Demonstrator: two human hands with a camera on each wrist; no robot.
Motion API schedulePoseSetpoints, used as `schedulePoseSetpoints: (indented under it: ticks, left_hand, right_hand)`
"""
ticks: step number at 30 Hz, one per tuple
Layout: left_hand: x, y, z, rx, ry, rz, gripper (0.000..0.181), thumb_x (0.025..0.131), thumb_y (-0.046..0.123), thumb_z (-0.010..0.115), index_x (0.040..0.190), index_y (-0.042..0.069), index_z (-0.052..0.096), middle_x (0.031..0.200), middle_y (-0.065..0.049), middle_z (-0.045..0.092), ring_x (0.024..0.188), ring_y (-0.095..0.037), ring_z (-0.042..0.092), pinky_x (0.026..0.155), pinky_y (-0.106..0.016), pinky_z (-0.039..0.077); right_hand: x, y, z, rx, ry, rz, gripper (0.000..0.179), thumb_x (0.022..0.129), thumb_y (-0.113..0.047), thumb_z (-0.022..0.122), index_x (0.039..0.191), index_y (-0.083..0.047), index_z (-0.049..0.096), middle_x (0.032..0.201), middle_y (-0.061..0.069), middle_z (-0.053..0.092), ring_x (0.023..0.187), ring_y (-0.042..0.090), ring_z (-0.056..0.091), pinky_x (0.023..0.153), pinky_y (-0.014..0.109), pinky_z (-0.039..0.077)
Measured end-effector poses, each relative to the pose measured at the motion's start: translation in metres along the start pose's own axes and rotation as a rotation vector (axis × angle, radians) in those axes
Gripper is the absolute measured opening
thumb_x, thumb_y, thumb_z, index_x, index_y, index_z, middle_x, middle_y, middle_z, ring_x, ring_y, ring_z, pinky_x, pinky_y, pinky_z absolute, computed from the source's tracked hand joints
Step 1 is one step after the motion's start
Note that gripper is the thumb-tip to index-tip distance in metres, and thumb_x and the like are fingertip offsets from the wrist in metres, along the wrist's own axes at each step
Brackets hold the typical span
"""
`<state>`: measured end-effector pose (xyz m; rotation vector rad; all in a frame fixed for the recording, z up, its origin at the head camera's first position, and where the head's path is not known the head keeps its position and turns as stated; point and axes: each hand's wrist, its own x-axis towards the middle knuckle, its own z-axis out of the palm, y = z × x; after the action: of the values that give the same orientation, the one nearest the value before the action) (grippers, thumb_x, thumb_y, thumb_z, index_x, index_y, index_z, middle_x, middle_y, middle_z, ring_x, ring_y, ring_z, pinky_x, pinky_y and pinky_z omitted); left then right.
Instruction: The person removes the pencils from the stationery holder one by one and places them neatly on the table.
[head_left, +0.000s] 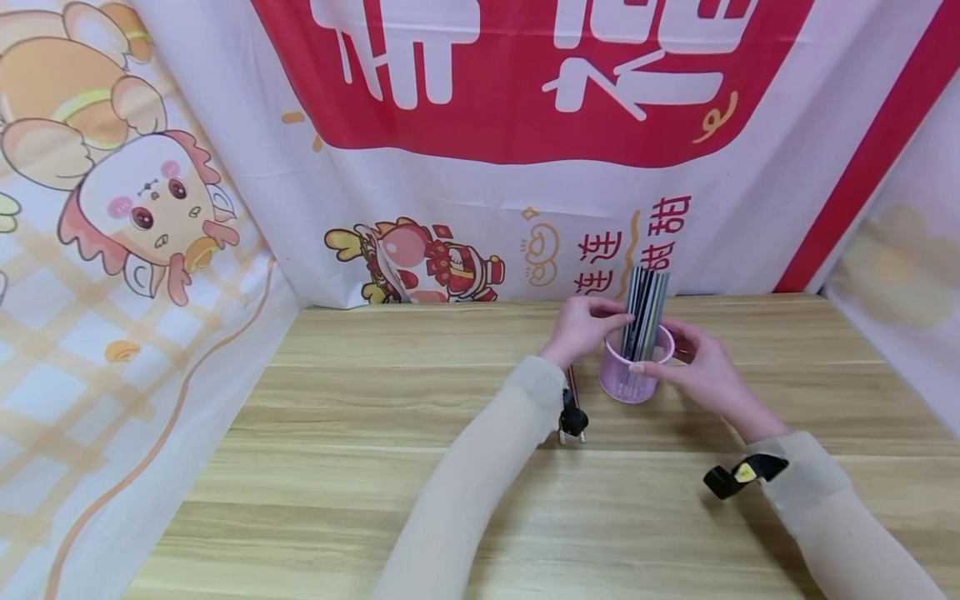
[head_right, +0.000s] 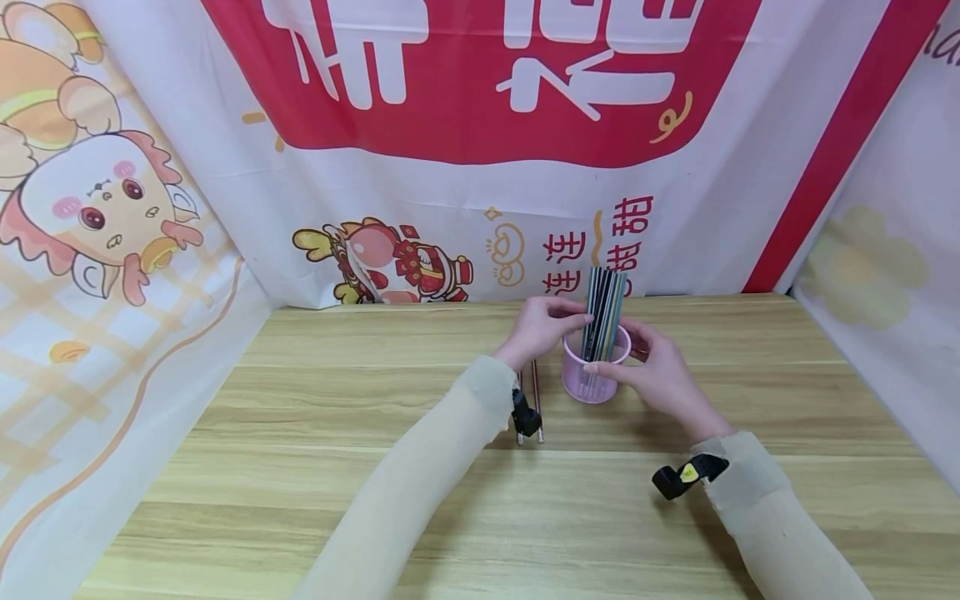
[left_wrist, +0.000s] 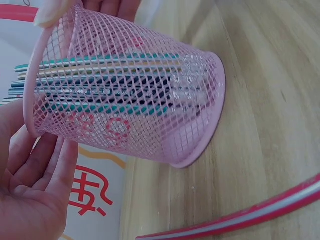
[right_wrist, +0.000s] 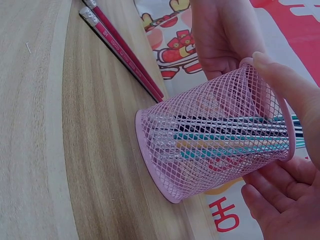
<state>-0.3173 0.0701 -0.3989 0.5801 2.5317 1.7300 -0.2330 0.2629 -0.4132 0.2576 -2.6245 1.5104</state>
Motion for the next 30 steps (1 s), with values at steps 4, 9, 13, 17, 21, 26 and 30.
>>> schedulePoseSetpoints:
  ticks: [4,9,13,17,21,26,30]
  left_hand:
    - [0.0,0.002,0.0,-0.006,0.013,-0.004,0.021,0.089,0.023,0.083,0.106,0.011,0.079,0.099,0.005,0.075,0.086,-0.002,0.065,0.078,-0.015,0.054]
    - [0.0,0.004,-0.003,-0.017,0.032,-0.017,0.02,0.088,0.024,0.083,0.104,0.013,0.08,0.1,0.007,0.075,0.088,-0.002,0.065,0.079,-0.015,0.053]
    - [0.001,0.007,-0.006,-0.061,0.039,-0.026,0.02,0.089,0.021,0.082,0.105,0.011,0.079,0.1,0.005,0.075,0.086,-0.003,0.066,0.077,-0.016,0.055]
    - [0.002,0.011,-0.009,-0.131,0.055,-0.026,0.02,0.089,0.018,0.082,0.105,0.008,0.078,0.098,0.003,0.075,0.083,-0.005,0.068,0.076,-0.017,0.057]
    - [0.002,0.016,-0.012,-0.172,0.072,-0.03,0.02,0.088,0.021,0.082,0.105,0.01,0.078,0.096,0.006,0.074,0.082,-0.005,0.069,0.075,-0.018,0.058]
    - [0.001,0.023,-0.016,-0.225,0.089,-0.029,0.021,0.089,0.023,0.082,0.105,0.011,0.078,0.095,0.008,0.073,0.082,-0.007,0.07,0.08,-0.026,0.061]
    - [0.002,0.028,-0.019,-0.299,0.111,-0.017,0.02,0.089,0.018,0.082,0.105,0.007,0.077,0.094,0.004,0.074,0.081,-0.01,0.072,0.079,-0.028,0.062]
  right_hand:
    - [0.0,0.0,0.0,-0.002,0.001,0.003,0.087,0.086,-0.033,0.085,0.152,0.002,0.04,0.145,0.026,0.051,0.129,0.043,0.051,0.109,0.059,0.041]
    - [-0.001,0.0,0.0,-0.004,0.0,0.005,0.088,0.085,-0.033,0.086,0.152,0.002,0.04,0.145,0.026,0.051,0.129,0.044,0.051,0.109,0.059,0.041]
    - [-0.001,0.0,-0.001,-0.002,-0.001,0.003,0.088,0.085,-0.033,0.086,0.151,0.004,0.04,0.144,0.027,0.051,0.129,0.044,0.051,0.109,0.059,0.041]
    - [-0.001,-0.002,-0.001,-0.002,-0.001,0.0,0.088,0.085,-0.031,0.086,0.15,0.005,0.039,0.144,0.028,0.051,0.128,0.045,0.052,0.109,0.059,0.041]
    - [-0.002,-0.003,-0.002,0.005,-0.003,-0.008,0.086,0.086,-0.026,0.086,0.151,0.006,0.039,0.143,0.029,0.051,0.128,0.045,0.052,0.109,0.059,0.042]
    - [-0.002,-0.002,-0.001,0.013,-0.002,-0.028,0.085,0.086,-0.021,0.086,0.15,0.007,0.039,0.142,0.03,0.052,0.127,0.046,0.053,0.107,0.06,0.042]
    - [-0.001,-0.002,-0.001,0.015,-0.004,-0.027,0.085,0.086,-0.02,0.086,0.151,0.007,0.038,0.142,0.03,0.051,0.127,0.046,0.053,0.107,0.06,0.043]
